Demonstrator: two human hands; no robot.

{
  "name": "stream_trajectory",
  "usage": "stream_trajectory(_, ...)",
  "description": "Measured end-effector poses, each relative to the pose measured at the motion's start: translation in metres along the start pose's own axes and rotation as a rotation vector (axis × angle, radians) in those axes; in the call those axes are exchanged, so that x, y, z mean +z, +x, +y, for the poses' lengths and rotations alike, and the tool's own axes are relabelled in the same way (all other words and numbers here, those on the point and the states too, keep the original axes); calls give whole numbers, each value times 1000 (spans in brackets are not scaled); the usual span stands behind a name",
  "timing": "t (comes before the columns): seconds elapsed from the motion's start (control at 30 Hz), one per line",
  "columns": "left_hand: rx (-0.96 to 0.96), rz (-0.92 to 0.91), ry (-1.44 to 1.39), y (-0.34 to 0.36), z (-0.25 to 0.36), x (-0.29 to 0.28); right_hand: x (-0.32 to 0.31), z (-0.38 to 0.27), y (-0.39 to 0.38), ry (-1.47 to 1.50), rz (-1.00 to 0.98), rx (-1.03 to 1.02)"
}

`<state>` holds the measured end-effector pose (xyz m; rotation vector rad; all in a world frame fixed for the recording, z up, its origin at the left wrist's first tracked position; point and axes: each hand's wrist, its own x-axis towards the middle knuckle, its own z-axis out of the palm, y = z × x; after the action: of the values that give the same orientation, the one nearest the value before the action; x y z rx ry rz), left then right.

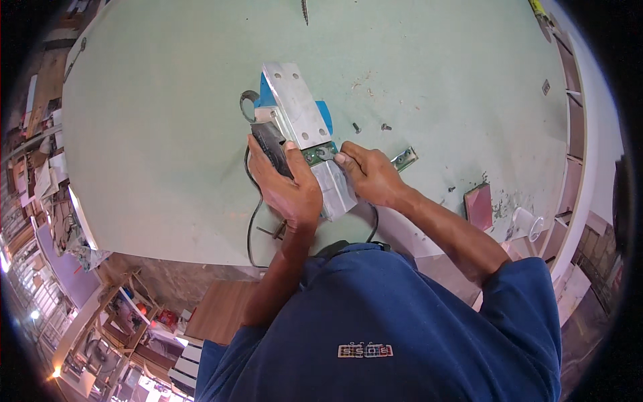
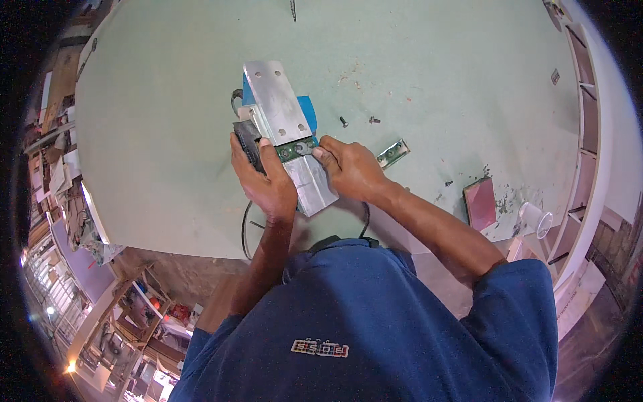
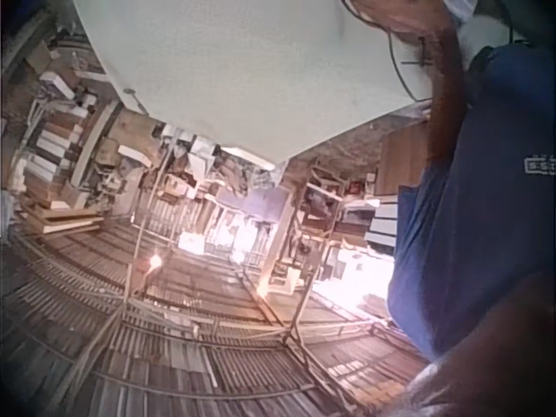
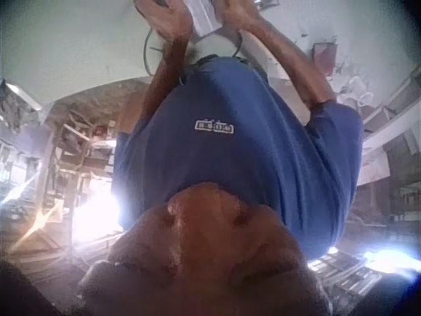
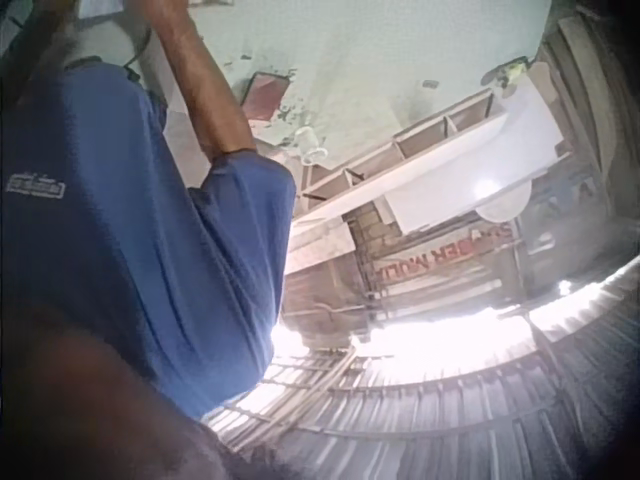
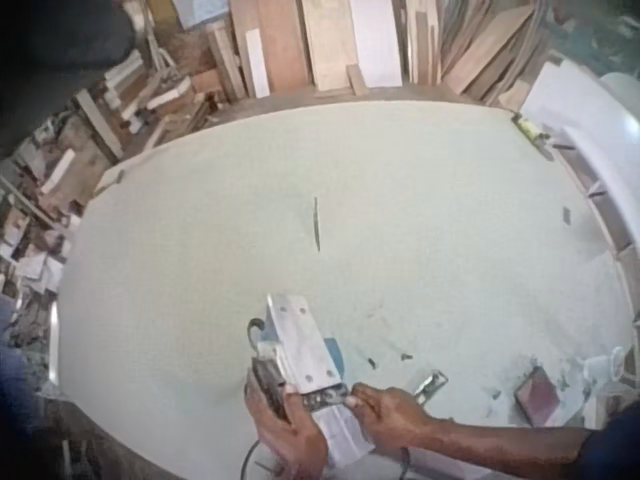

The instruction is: The person assembles a power planer on a workbench by inserting a blade assembly into the unit and tightening several screws using a small wrench.

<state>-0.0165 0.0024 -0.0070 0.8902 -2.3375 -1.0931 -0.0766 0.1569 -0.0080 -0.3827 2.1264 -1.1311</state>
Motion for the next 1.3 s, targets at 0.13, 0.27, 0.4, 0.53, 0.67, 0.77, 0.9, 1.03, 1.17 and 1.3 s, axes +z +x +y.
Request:
stream_trajectory(0.13,-9,4,-1,-1,0,-1,5,-7,-5,-69,53,20)
stream_trajectory(0.27,-12,29,-17,-1,4,-2,13,-15,-11,-137,138,67)
stream_trajectory(0.4,-12,58,26,-5,4,-2,10,-8,-9,-118,131,54)
stream_trajectory(0.53,0,79,-18,-6,5,0,-16,10,4,-86,93,-104)
stream_trajectory(0.67,-84,-15,-43,-1,9,-11,-19,18,-5,-131,104,-117)
stream_trajectory(0.77,-103,-56,-90,2,12,-12,-11,6,-9,-96,115,-166)
stream_trajectory(0.9,-29,-30,-79,-1,0,-7,1,7,-1,-57,117,-194)
stream_trajectory(1.03,-8,-44,-67,-1,0,-8,-1,11,6,-67,55,-205)
stream_trajectory(1.17,-11,-42,-69,-3,1,-8,-8,9,14,-92,6,-278)
stream_trajectory(1.3,-48,-67,-94,-2,5,-8,-18,16,32,-101,-83,-296)
